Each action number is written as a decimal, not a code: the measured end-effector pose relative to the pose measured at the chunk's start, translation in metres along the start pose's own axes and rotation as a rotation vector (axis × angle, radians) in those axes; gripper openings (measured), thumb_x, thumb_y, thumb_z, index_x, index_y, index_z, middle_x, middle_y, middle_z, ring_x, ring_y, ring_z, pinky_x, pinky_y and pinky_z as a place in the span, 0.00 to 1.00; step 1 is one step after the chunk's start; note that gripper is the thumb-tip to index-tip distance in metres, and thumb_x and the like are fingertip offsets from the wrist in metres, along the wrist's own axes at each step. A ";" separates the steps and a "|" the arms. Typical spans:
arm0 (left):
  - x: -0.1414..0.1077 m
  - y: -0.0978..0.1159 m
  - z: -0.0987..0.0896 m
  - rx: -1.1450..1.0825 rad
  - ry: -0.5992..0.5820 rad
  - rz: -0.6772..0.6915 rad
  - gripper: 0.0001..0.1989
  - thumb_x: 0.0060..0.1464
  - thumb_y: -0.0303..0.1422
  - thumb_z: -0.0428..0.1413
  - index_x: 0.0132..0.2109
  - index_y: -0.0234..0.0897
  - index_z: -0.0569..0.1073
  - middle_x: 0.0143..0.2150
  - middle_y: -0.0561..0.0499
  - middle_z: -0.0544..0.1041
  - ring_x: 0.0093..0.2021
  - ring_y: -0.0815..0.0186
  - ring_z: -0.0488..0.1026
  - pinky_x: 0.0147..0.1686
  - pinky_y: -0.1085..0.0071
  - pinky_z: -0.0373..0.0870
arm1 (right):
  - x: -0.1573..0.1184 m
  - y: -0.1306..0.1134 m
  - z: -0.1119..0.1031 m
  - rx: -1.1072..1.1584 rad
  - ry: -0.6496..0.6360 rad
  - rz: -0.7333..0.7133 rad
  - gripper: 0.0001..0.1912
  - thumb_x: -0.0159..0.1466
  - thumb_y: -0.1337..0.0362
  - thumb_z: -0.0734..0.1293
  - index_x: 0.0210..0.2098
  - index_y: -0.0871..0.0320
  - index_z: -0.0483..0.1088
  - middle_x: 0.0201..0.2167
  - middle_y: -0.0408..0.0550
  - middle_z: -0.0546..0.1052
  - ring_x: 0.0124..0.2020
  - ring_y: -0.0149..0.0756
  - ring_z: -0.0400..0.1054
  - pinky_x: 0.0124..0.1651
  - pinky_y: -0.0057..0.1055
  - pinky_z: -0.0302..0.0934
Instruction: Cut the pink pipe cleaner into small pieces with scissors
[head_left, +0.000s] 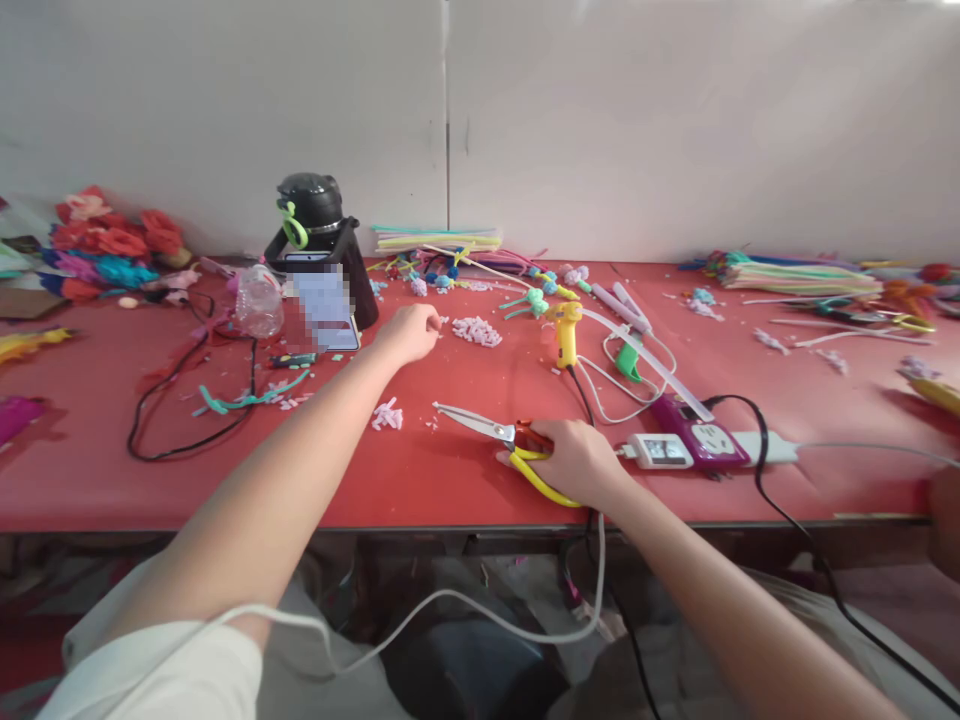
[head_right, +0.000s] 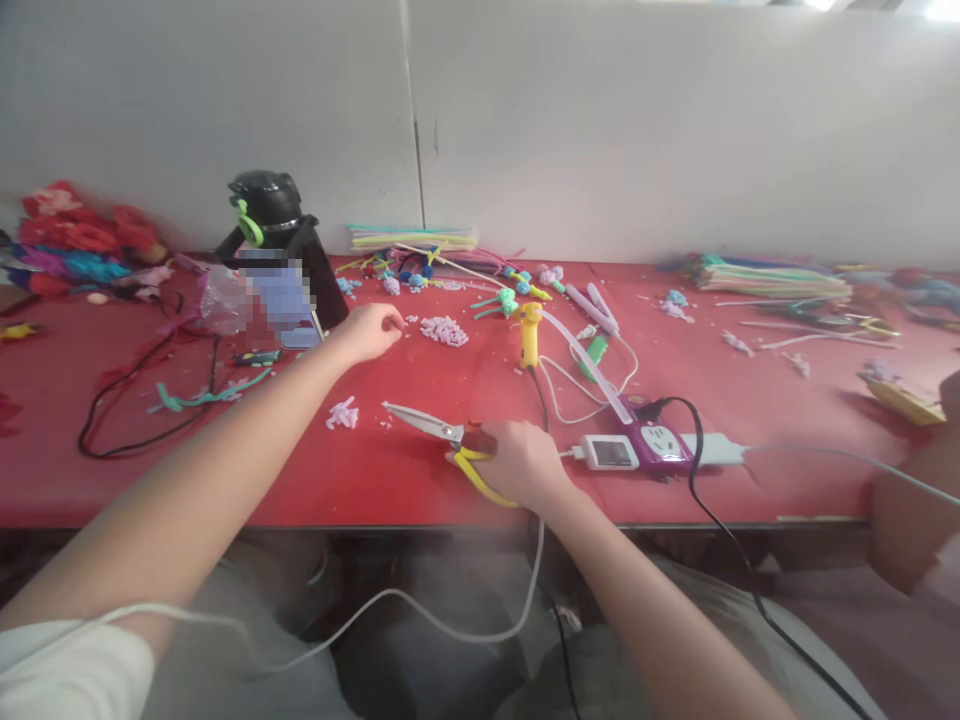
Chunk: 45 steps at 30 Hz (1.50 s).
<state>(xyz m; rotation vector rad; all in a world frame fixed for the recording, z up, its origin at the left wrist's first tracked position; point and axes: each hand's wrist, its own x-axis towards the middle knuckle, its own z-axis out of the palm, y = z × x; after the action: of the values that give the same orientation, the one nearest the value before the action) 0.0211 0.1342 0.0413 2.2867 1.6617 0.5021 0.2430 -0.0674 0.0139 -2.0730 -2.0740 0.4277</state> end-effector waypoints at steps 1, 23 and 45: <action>0.010 -0.002 0.004 0.009 0.000 -0.014 0.09 0.52 0.27 0.59 0.42 0.39 0.78 0.45 0.43 0.80 0.45 0.57 0.76 0.46 0.64 0.69 | 0.000 0.000 0.000 0.002 0.000 0.002 0.28 0.57 0.34 0.64 0.24 0.53 0.65 0.21 0.46 0.72 0.26 0.37 0.66 0.26 0.29 0.46; 0.031 -0.019 0.003 -0.088 0.049 -0.075 0.04 0.57 0.31 0.59 0.35 0.36 0.74 0.38 0.44 0.80 0.39 0.61 0.76 0.43 0.66 0.69 | 0.002 0.001 -0.002 -0.006 -0.026 0.013 0.25 0.59 0.40 0.65 0.22 0.54 0.59 0.20 0.45 0.69 0.23 0.33 0.61 0.26 0.28 0.45; -0.180 0.051 0.011 -0.845 -0.161 0.069 0.11 0.56 0.38 0.62 0.39 0.38 0.69 0.33 0.52 0.79 0.33 0.65 0.81 0.34 0.70 0.78 | -0.006 -0.029 -0.005 1.105 -0.249 0.055 0.25 0.52 0.43 0.75 0.24 0.60 0.73 0.24 0.49 0.78 0.20 0.29 0.66 0.24 0.27 0.60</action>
<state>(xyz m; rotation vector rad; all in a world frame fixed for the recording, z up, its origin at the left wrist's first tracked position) 0.0189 -0.0530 0.0313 1.6900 1.0059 0.8161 0.2174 -0.0728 0.0290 -1.4023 -1.3054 1.4751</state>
